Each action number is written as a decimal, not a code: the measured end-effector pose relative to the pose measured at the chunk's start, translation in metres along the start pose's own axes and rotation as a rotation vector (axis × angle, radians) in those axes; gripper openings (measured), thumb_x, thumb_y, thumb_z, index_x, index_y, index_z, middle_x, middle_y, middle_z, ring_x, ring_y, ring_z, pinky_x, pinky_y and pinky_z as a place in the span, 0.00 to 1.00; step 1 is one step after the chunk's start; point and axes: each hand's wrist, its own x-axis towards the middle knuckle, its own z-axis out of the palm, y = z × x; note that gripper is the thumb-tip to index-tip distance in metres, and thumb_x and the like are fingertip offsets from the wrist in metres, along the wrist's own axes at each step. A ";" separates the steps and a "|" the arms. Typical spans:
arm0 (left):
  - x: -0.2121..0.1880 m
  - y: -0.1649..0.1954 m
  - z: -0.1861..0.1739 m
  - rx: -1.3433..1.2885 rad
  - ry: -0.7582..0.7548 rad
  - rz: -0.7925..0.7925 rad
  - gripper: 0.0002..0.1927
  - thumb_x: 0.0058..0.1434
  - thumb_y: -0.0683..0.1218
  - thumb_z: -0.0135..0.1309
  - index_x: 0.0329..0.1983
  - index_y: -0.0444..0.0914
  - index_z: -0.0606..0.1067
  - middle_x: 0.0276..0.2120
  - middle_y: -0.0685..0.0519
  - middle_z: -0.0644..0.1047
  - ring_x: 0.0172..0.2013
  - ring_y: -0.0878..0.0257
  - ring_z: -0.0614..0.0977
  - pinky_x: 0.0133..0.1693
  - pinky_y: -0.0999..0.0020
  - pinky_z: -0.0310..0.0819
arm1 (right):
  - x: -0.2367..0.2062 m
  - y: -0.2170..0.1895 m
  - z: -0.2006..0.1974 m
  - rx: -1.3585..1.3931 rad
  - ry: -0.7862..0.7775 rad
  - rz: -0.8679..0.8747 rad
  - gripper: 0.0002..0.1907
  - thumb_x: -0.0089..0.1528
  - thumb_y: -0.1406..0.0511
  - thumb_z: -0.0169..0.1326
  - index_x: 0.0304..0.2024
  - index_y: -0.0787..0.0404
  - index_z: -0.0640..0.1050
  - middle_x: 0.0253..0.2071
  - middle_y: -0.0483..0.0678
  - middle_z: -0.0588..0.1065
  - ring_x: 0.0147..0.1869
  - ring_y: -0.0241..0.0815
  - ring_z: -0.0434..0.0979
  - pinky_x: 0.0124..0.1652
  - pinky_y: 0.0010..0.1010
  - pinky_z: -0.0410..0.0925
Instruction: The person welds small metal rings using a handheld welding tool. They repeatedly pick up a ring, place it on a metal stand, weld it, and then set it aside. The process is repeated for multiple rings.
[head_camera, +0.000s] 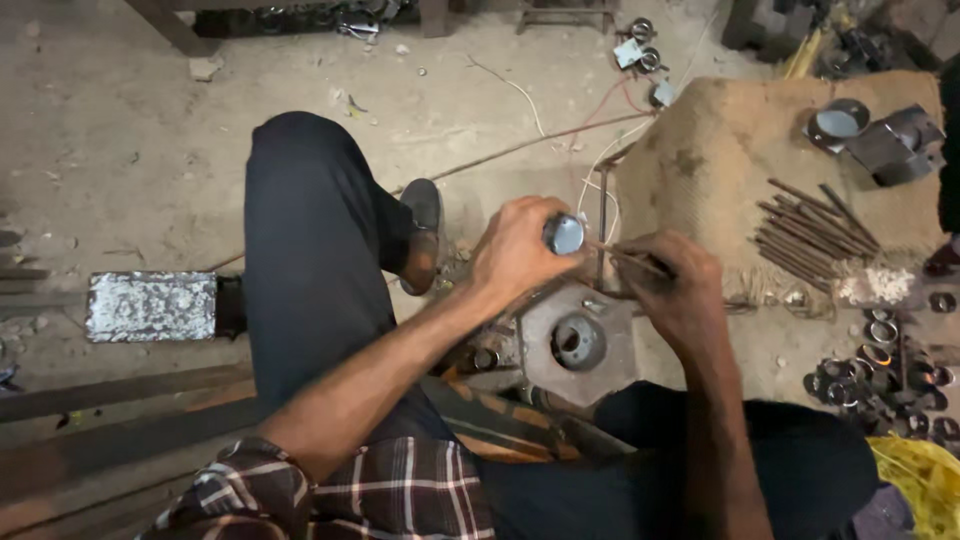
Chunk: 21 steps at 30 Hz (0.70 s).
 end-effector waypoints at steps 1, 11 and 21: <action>0.000 0.006 -0.004 0.025 0.014 0.040 0.22 0.46 0.50 0.69 0.43 0.35 0.82 0.39 0.42 0.82 0.40 0.48 0.85 0.45 0.58 0.81 | 0.000 -0.003 -0.001 0.038 0.012 -0.002 0.11 0.56 0.72 0.64 0.42 0.64 0.82 0.37 0.53 0.79 0.39 0.47 0.82 0.39 0.34 0.73; -0.001 0.018 -0.005 0.082 0.046 0.188 0.24 0.47 0.48 0.70 0.46 0.33 0.80 0.41 0.40 0.81 0.42 0.44 0.83 0.47 0.56 0.79 | 0.000 -0.002 -0.008 -0.092 0.064 -0.023 0.10 0.59 0.71 0.64 0.44 0.64 0.83 0.40 0.55 0.80 0.40 0.49 0.82 0.40 0.35 0.73; 0.000 0.017 -0.003 0.089 0.032 0.206 0.26 0.47 0.47 0.69 0.49 0.34 0.79 0.41 0.41 0.80 0.44 0.44 0.82 0.49 0.55 0.77 | 0.002 -0.007 -0.013 -0.101 0.043 0.010 0.10 0.58 0.71 0.64 0.43 0.63 0.83 0.38 0.53 0.79 0.37 0.49 0.81 0.38 0.35 0.72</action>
